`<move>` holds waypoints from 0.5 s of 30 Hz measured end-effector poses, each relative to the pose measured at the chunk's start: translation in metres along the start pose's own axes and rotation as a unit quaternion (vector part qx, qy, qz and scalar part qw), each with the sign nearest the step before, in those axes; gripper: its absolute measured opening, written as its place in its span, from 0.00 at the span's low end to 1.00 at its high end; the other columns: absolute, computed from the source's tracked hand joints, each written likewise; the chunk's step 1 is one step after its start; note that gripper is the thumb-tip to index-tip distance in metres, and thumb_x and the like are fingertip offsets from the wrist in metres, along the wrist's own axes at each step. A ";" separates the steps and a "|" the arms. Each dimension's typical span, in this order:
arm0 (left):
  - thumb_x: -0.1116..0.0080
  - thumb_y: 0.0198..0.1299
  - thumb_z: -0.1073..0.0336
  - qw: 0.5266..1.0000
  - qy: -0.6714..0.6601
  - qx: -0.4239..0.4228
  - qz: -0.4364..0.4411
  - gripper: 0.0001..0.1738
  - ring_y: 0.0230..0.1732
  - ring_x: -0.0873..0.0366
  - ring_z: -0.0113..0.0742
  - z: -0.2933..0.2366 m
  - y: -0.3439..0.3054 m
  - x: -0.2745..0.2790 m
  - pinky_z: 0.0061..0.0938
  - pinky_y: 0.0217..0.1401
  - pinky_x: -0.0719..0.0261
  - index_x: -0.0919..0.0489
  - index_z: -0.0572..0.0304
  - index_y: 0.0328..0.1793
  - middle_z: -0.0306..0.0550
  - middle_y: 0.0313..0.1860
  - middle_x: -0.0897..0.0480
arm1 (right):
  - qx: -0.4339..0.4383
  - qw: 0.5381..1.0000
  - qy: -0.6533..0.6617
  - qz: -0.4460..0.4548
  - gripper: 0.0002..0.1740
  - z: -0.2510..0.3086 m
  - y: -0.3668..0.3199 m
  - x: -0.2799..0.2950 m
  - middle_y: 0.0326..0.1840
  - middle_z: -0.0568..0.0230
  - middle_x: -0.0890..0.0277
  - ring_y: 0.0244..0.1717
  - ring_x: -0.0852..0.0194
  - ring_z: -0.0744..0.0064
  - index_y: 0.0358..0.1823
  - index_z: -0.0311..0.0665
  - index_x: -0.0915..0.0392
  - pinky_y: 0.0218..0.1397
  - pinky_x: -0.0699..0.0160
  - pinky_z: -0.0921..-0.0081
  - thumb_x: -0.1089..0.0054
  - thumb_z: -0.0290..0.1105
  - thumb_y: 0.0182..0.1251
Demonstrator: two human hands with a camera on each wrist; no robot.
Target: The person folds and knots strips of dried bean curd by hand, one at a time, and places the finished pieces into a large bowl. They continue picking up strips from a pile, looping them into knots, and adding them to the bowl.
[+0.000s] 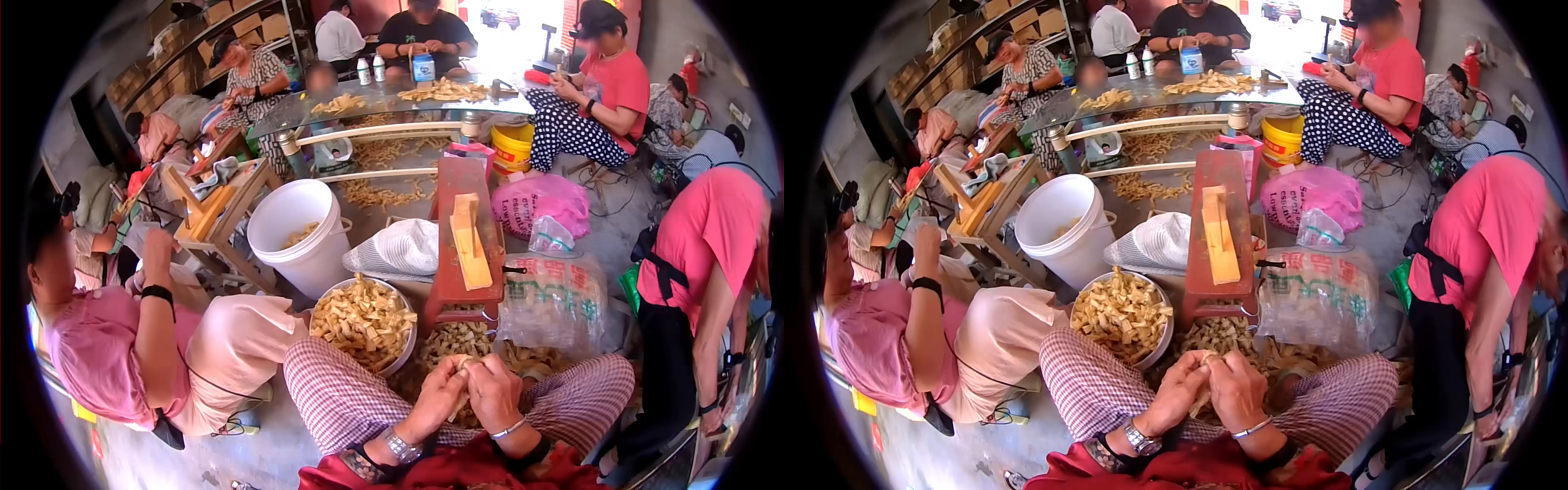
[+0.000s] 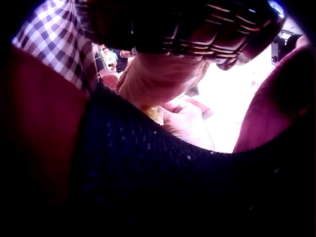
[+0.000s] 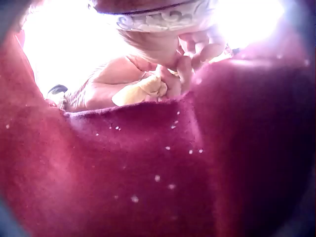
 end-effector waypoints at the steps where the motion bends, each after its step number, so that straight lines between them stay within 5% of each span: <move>1: 0.55 0.70 0.67 1.000 0.026 -0.004 -0.001 0.11 0.36 0.30 0.22 0.000 0.001 0.001 0.15 0.40 0.28 0.28 0.65 0.53 0.37 0.37 0.24 | -0.001 1.000 0.006 0.007 0.07 -0.002 -0.001 -0.001 0.27 0.61 0.35 0.27 0.28 0.58 0.36 0.41 0.22 0.27 0.30 0.63 0.41 0.26 0.55; 7: 0.55 0.71 0.67 0.998 0.061 0.007 -0.001 0.09 0.32 0.28 0.21 0.008 0.006 0.014 0.17 0.35 0.25 0.28 0.65 0.51 0.38 0.34 0.24 | -0.066 0.987 0.142 0.048 0.08 -0.004 -0.006 -0.002 0.29 0.57 0.29 0.27 0.26 0.55 0.39 0.39 0.22 0.29 0.27 0.66 0.41 0.23 0.57; 8: 0.55 0.71 0.67 0.999 0.050 -0.013 -0.006 0.09 0.28 0.28 0.20 0.009 0.007 0.014 0.17 0.30 0.26 0.28 0.65 0.50 0.37 0.32 0.24 | -0.057 0.984 0.162 0.046 0.09 -0.006 -0.007 -0.002 0.29 0.60 0.25 0.25 0.24 0.64 0.42 0.37 0.23 0.27 0.26 0.73 0.43 0.22 0.60; 11: 0.56 0.71 0.68 1.000 0.026 -0.014 0.009 0.09 0.25 0.28 0.21 0.006 0.007 0.014 0.16 0.29 0.27 0.29 0.65 0.50 0.37 0.31 0.25 | -0.290 0.878 0.381 0.027 0.09 -0.008 -0.013 -0.003 0.28 0.65 0.25 0.23 0.26 0.76 0.45 0.34 0.25 0.24 0.26 0.80 0.44 0.24 0.63; 12: 0.57 0.71 0.68 0.999 0.042 -0.018 0.010 0.07 0.23 0.31 0.20 0.004 0.007 0.014 0.15 0.27 0.29 0.30 0.64 0.48 0.37 0.30 0.25 | -0.300 0.867 0.396 0.037 0.10 -0.013 -0.012 -0.003 0.29 0.67 0.25 0.24 0.27 0.83 0.47 0.33 0.27 0.23 0.26 0.84 0.47 0.25 0.66; 15: 0.58 0.71 0.70 0.998 0.050 -0.020 0.025 0.05 0.21 0.33 0.19 0.000 0.005 0.014 0.14 0.25 0.32 0.31 0.62 0.46 0.36 0.29 0.26 | -0.334 0.827 0.440 0.101 0.09 -0.031 -0.016 -0.012 0.29 0.67 0.25 0.24 0.27 0.82 0.47 0.33 0.26 0.23 0.27 0.85 0.48 0.25 0.67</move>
Point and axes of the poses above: each hand's wrist, its own y-axis towards the middle knuckle, its own x-axis out of the back of the hand, z = x × y, the point moved 1 cm from there along y, towards the middle knuckle
